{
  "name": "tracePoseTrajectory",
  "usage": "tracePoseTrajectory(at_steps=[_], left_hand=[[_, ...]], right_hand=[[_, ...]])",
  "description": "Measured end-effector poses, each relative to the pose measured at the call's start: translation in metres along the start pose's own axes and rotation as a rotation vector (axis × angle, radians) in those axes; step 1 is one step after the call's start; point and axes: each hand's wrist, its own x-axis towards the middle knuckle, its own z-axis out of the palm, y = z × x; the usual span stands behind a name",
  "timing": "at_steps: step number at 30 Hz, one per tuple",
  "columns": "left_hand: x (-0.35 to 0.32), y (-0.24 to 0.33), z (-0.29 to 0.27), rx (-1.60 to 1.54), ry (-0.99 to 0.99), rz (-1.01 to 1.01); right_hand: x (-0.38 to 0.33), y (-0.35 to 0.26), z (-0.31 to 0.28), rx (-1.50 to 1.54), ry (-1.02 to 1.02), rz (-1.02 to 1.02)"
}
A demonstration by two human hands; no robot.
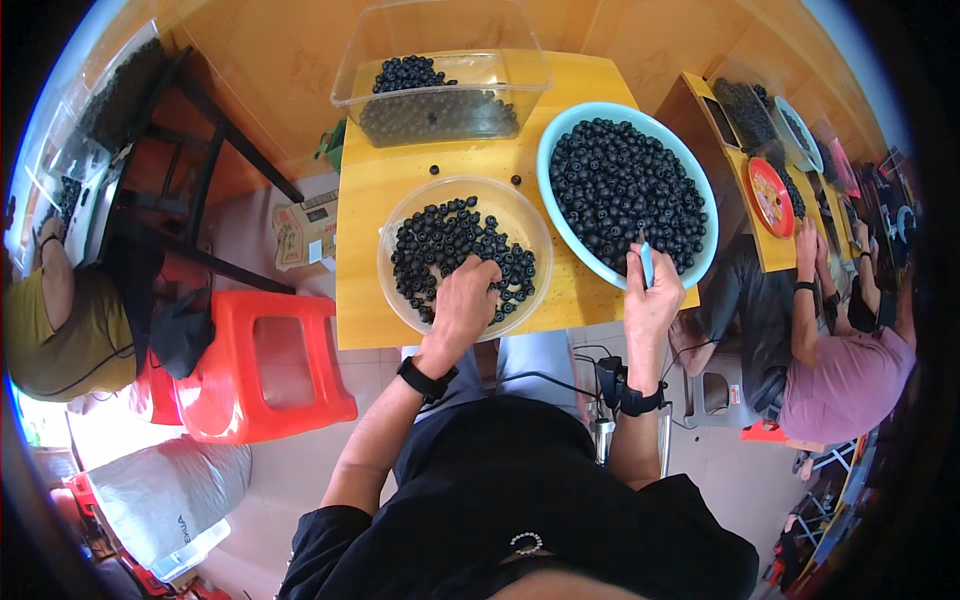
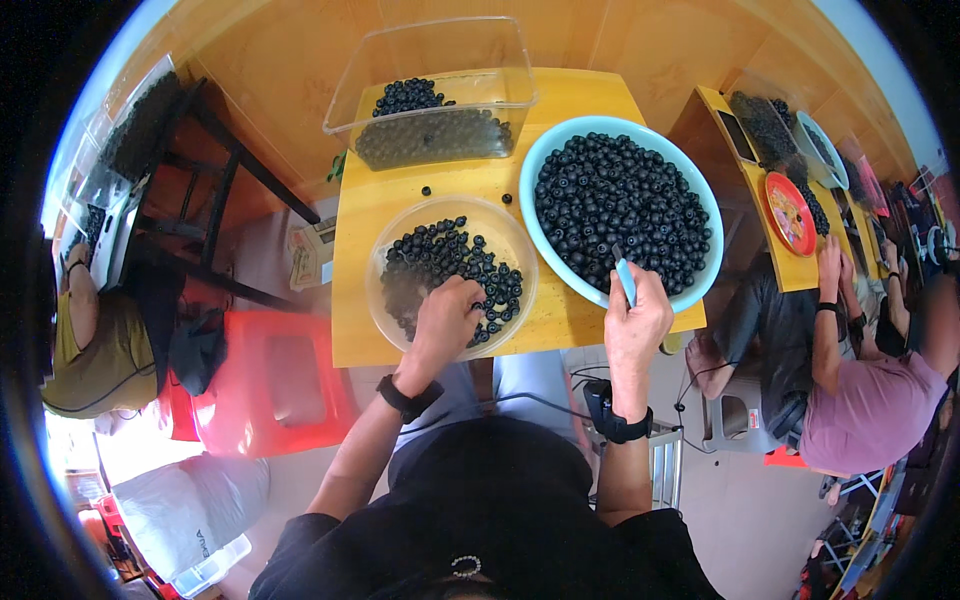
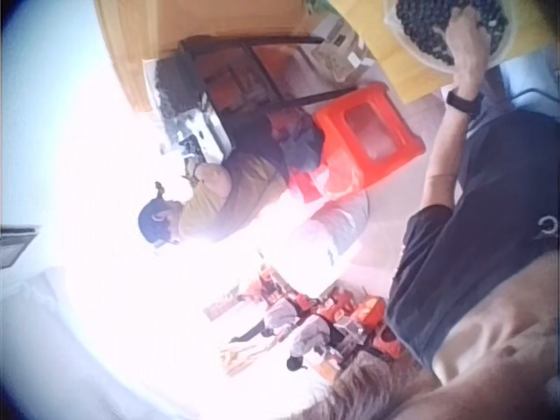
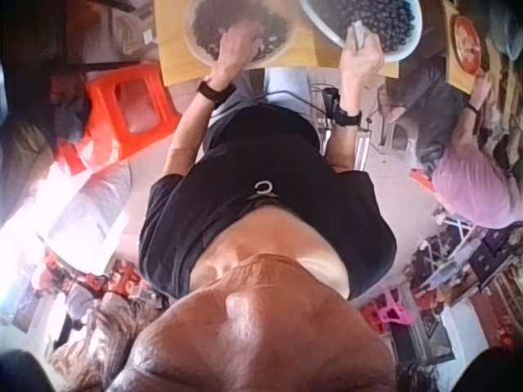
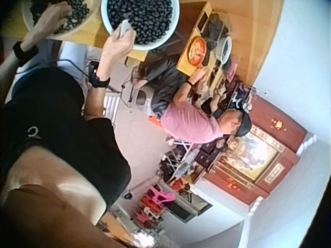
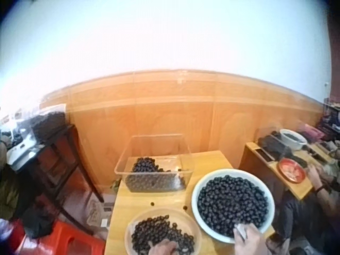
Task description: Sorting and processing blueberries or small round components using a handheld plastic scoop.
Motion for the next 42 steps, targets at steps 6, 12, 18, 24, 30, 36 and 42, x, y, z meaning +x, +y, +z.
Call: tracePoseTrajectory(at_steps=[6, 12, 18, 24, 30, 36, 42], left_hand=[[-0.004, -0.004, 0.004, 0.046, 0.036, 0.067], [-0.005, -0.004, 0.007, 0.024, -0.013, 0.068], [-0.003, -0.004, -0.005, -0.014, 0.008, 0.056], [0.003, -0.008, -0.011, -0.372, 0.065, -0.073], [-0.006, -0.029, -0.004, -0.546, -0.054, -0.167], [-0.008, -0.036, -0.001, -0.543, 0.031, -0.087], [-0.007, -0.044, 0.001, -0.807, 0.001, -0.057]], right_hand=[[-0.002, -0.003, -0.001, 0.008, 0.008, 0.005], [-0.004, 0.003, -0.007, 0.009, 0.031, -0.036], [-0.002, -0.007, -0.002, 0.056, 0.016, -0.023], [-0.006, -0.009, -0.001, 0.126, -0.003, -0.016], [-0.015, -0.017, 0.000, 0.134, -0.053, 0.025], [-0.015, -0.033, -0.016, 0.060, -0.104, 0.038], [-0.011, -0.033, -0.010, 0.042, -0.071, -0.007]])
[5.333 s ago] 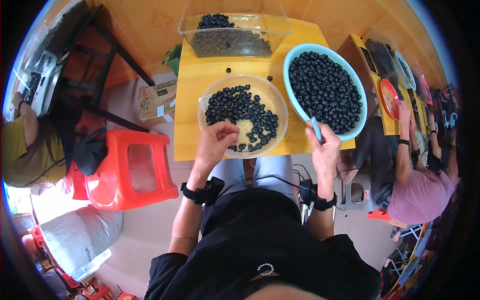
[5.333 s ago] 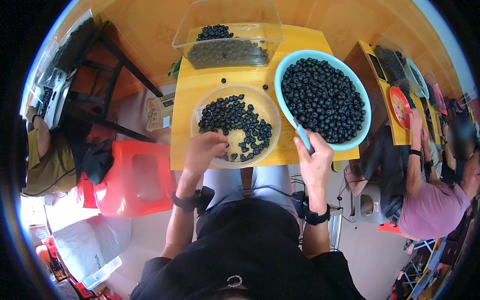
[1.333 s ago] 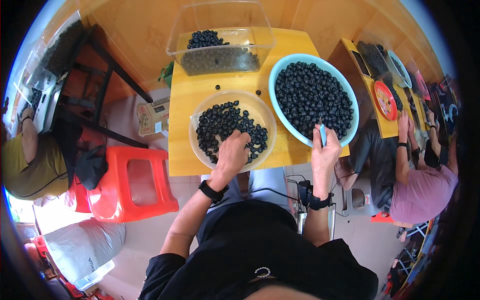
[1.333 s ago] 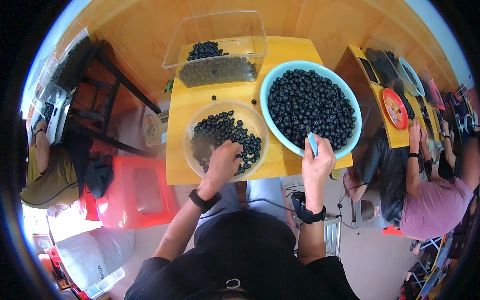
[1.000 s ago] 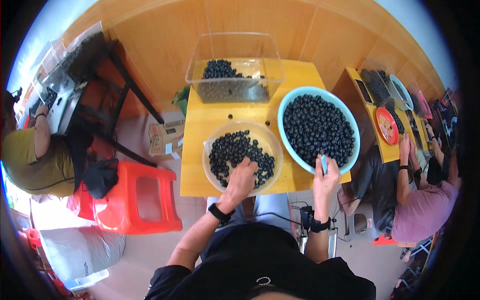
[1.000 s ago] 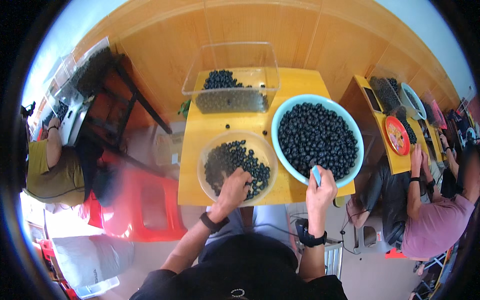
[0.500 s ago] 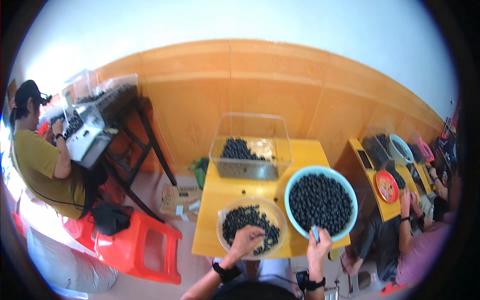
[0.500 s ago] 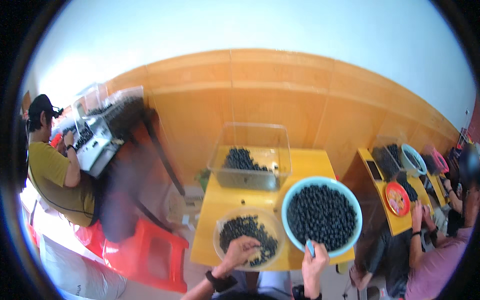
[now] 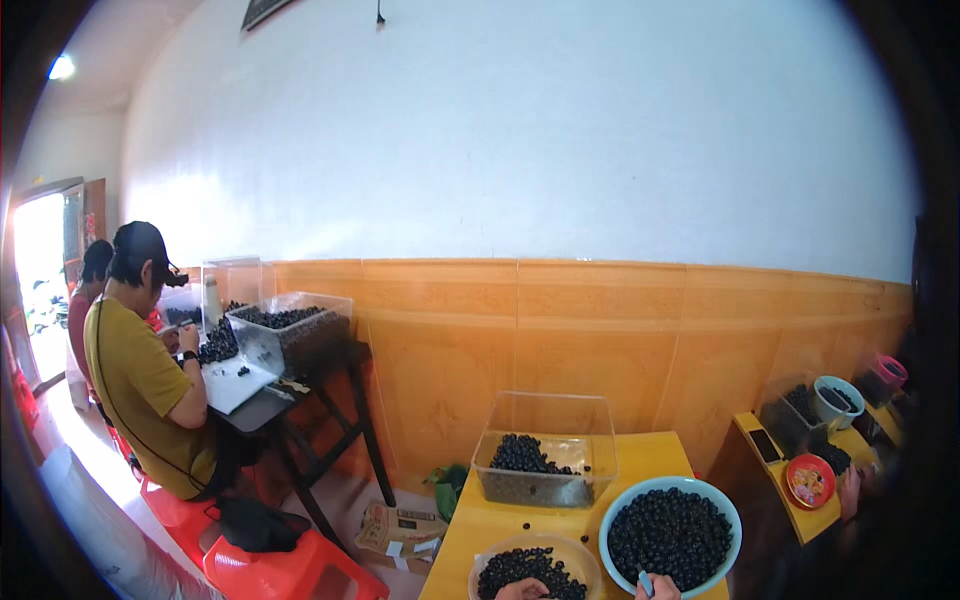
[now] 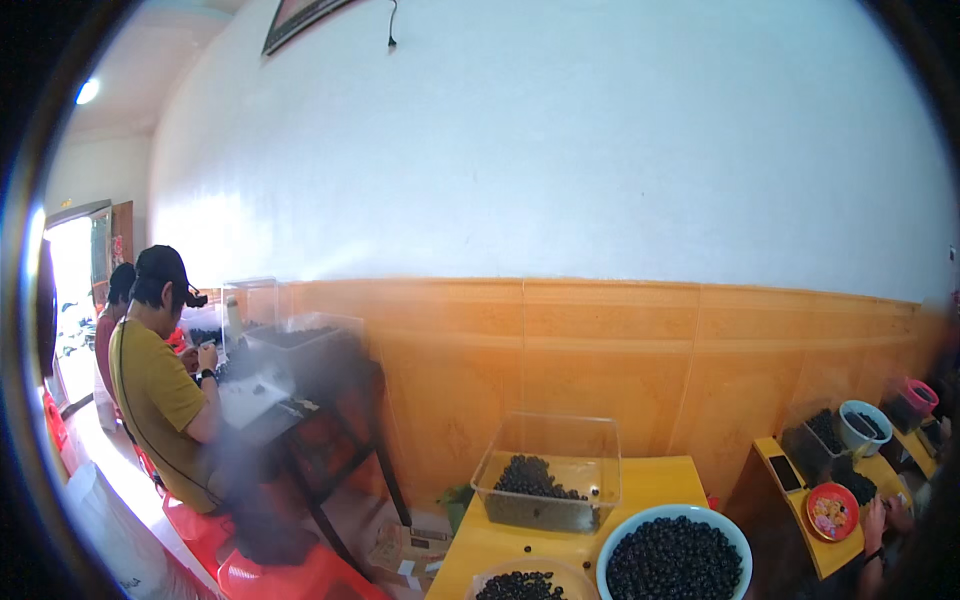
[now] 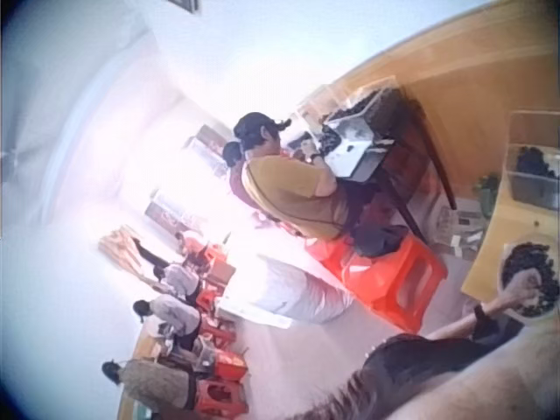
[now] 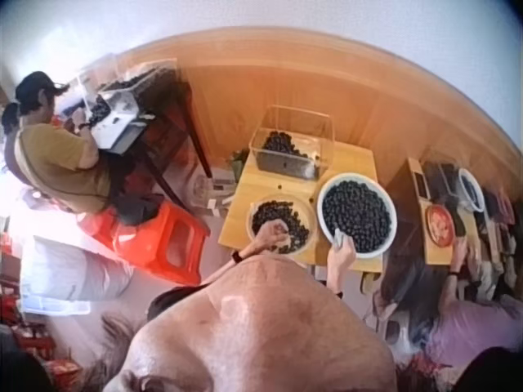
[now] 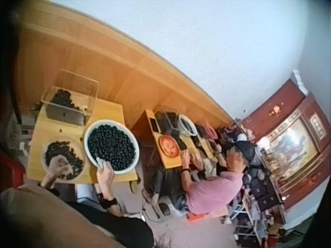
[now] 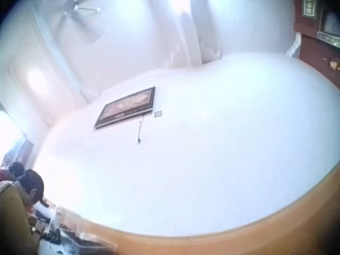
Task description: Sorting and processing blueberries or small round components using a handheld plastic scoop.
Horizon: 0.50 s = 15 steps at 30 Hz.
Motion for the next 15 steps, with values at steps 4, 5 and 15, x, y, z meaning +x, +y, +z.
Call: tracePoseTrajectory(at_steps=[4, 5, 15], left_hand=[[-0.006, 0.009, 0.009, -0.222, 0.036, -0.103], [-0.004, 0.000, 0.007, -0.185, 0.036, -0.090], [-0.009, -0.018, 0.001, -0.103, -0.060, -0.095]], right_hand=[[0.001, -0.001, 0.003, 0.079, 0.060, -0.038], [0.000, 0.000, 0.003, 0.065, 0.052, -0.014], [-0.007, -0.014, -0.019, -0.044, -0.051, 0.031]])
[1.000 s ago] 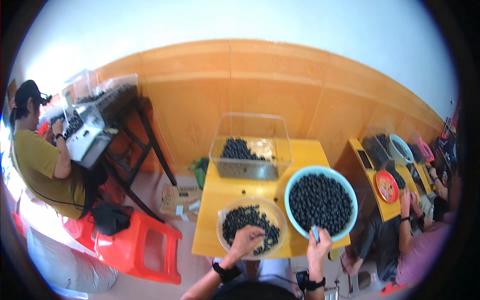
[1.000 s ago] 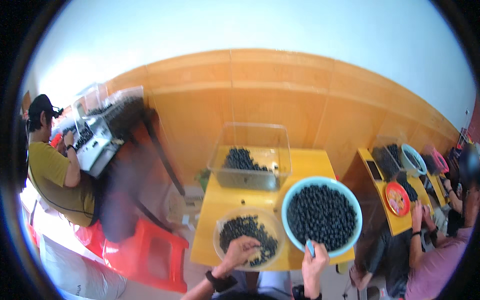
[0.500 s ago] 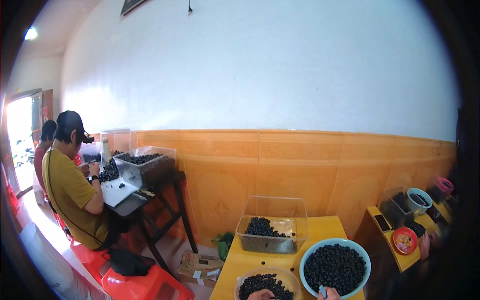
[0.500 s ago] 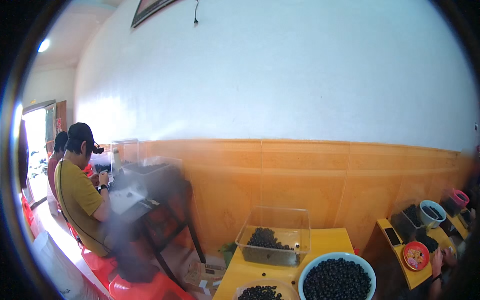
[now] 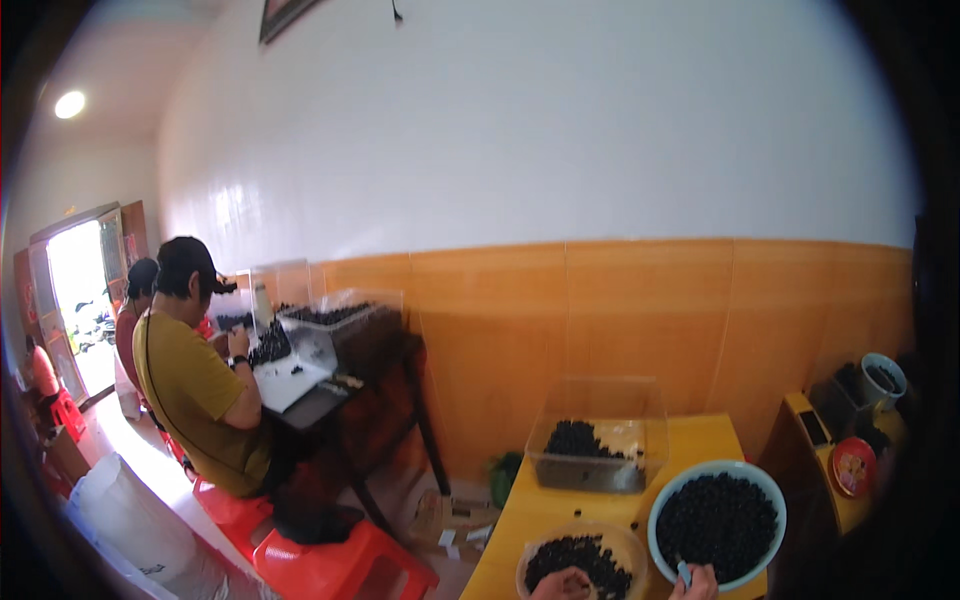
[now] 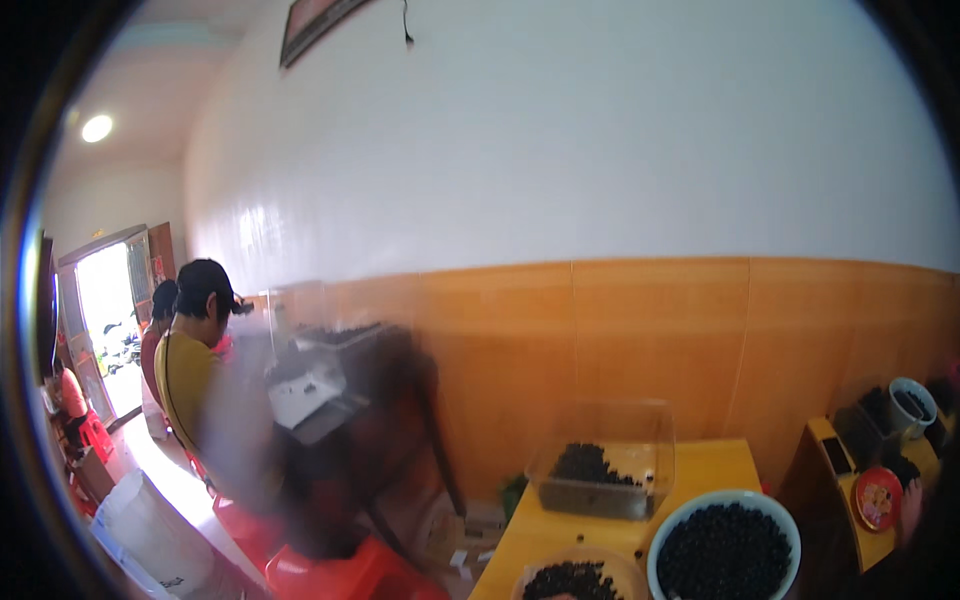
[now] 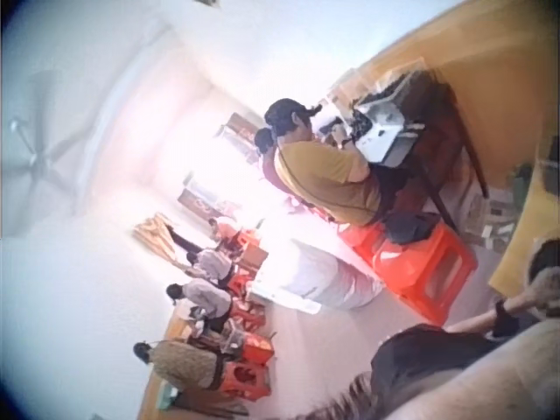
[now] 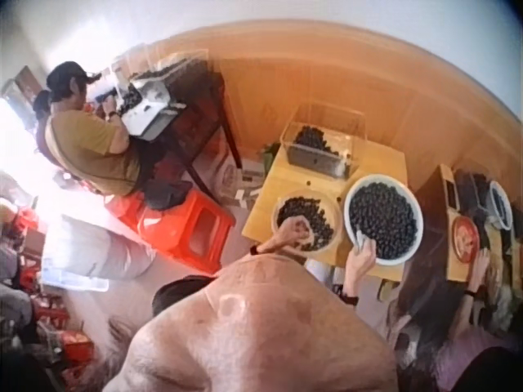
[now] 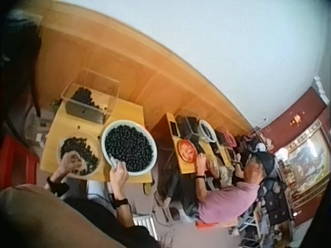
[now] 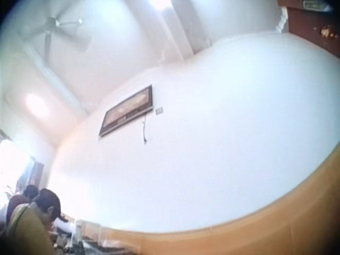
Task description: Sorting and processing blueberries or small round components using a handheld plastic scoop.
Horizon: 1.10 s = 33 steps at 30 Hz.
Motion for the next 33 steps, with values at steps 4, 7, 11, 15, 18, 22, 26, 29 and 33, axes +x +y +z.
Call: tracePoseTrajectory(at_steps=[4, 7, 11, 15, 18, 22, 26, 29, 33], left_hand=[[-0.006, 0.023, 0.004, -0.094, 0.008, -0.080], [-0.009, 0.074, 0.004, -0.291, 0.007, -0.231], [0.006, 0.092, 0.003, -0.478, -0.001, -0.215], [0.015, 0.101, 0.003, -0.697, -0.049, -0.231], [0.009, 0.105, 0.008, -0.751, -0.067, -0.196], [-0.003, 0.105, 0.012, -0.754, -0.063, -0.239], [-0.005, 0.102, 0.012, -0.816, -0.093, -0.207], [-0.007, 0.105, 0.013, -0.862, -0.089, -0.221], [-0.008, 0.107, 0.016, -0.894, -0.124, -0.215]], right_hand=[[0.010, 0.022, 0.022, 0.003, 0.029, -0.074], [0.018, 0.008, 0.024, 0.145, 0.011, -0.087], [0.023, -0.022, 0.026, 0.347, -0.104, -0.102], [0.017, -0.039, 0.037, 0.441, -0.273, -0.163], [0.005, -0.042, 0.033, 0.401, -0.351, -0.102], [-0.001, -0.043, 0.034, 0.418, -0.360, -0.202], [-0.004, -0.047, 0.036, 0.405, -0.404, -0.280], [-0.004, -0.049, 0.031, 0.330, -0.452, -0.280], [-0.002, -0.048, 0.029, 0.300, -0.470, -0.288]])
